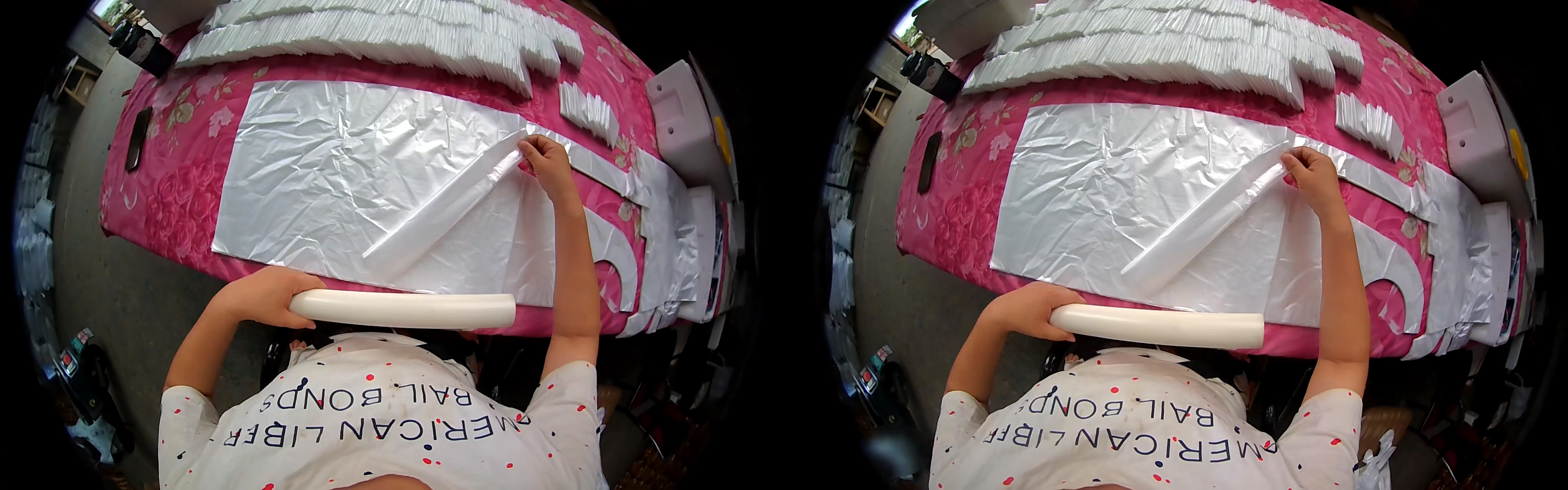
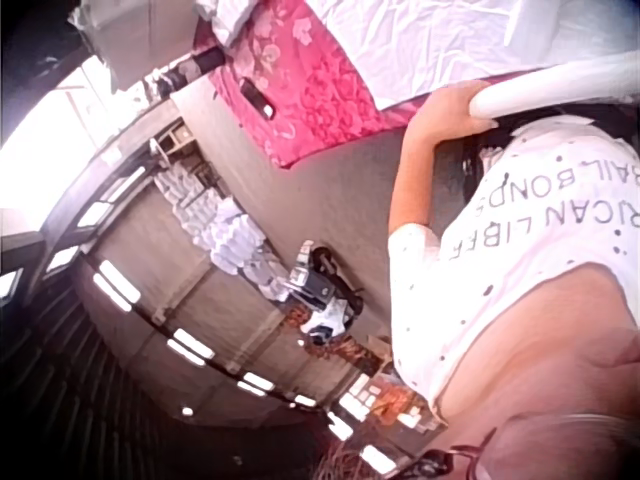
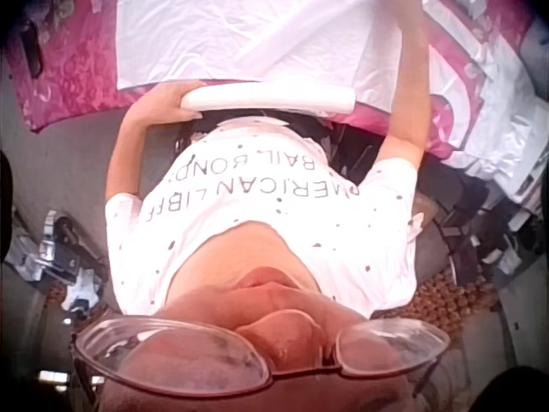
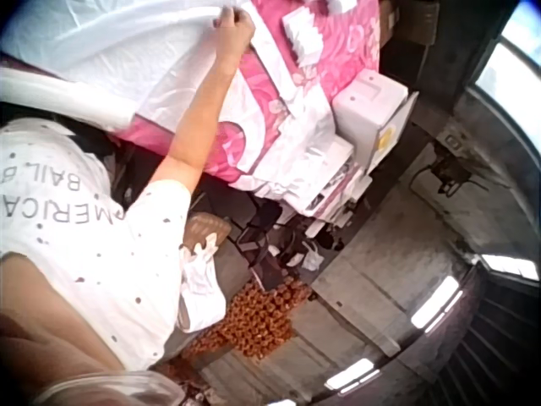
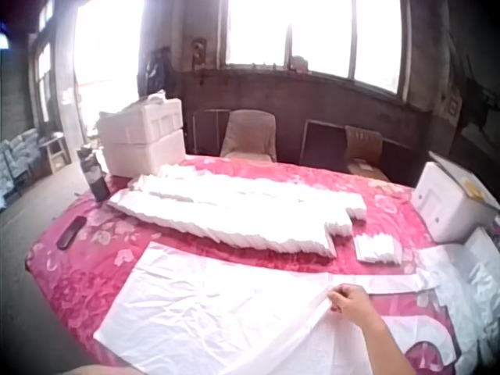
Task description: The person repeatedly wraps small white rectangular items in clear plastic wrap on a pink floral bedspread. They unroll the plastic, place an item on it, fold the wrap around the item, and set the wrapped item aside. The process is repeated multiple times.
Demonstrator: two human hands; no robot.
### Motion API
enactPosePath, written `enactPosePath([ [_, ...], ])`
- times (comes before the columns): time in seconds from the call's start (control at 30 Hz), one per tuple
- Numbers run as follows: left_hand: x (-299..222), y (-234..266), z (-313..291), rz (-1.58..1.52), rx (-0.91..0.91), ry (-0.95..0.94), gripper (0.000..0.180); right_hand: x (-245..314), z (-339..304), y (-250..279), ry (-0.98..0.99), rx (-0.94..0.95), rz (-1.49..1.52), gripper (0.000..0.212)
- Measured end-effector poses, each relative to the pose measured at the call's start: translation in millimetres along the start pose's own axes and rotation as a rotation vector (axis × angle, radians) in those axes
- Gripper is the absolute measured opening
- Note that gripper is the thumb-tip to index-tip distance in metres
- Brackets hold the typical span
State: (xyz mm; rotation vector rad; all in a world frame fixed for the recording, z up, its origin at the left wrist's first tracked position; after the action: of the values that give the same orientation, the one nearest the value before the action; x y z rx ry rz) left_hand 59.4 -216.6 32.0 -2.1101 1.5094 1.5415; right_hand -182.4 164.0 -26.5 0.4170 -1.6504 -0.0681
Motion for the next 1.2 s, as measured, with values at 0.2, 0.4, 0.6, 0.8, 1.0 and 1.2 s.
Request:
enactPosePath([
  [0.2, -23.8, 21.0, 75.9, 0.631, -0.574, -0.341, 0.039, 16.0, 16.0, -44.9, 0.018, 0.124, -0.153, 0.017],
  [0.4, -14.4, -21.6, 94.5, 0.773, -0.296, -0.764, 0.057, 22.0, 21.7, -45.8, 0.010, 0.179, -0.219, 0.019],
  [0.6, -1.6, -46.4, 93.7, 0.736, -0.141, -0.600, 0.079, 18.8, 29.4, -41.3, -0.111, 0.266, -0.136, 0.023],
  [0.8, -5.5, -63.2, 92.6, 0.714, -0.233, -0.550, 0.080, 40.1, 14.0, -36.4, -0.058, 0.125, -0.068, 0.051],
  [1.0, -16.2, -91.0, 93.6, 0.707, -0.334, -0.475, 0.081, 78.8, -109.0, -103.2, 0.460, 0.263, -0.515, 0.051],
  [1.2, -26.5, -107.0, 95.1, 0.710, -0.304, -0.383, 0.080, 50.5, -152.7, -132.5, 0.605, 0.082, -0.762, 0.048],
])
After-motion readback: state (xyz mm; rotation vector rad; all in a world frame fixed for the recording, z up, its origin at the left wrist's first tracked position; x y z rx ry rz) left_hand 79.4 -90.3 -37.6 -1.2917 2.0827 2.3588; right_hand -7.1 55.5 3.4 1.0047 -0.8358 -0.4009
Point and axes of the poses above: each hand's wrist, its own z-axis towards the middle knuckle, its own y-axis out of the back of the hand, x = y × z, the point moved 2 cm from there along z, towards the middle knuckle, and after that the axes turned 1 degree about z, right-handed, at the moved point
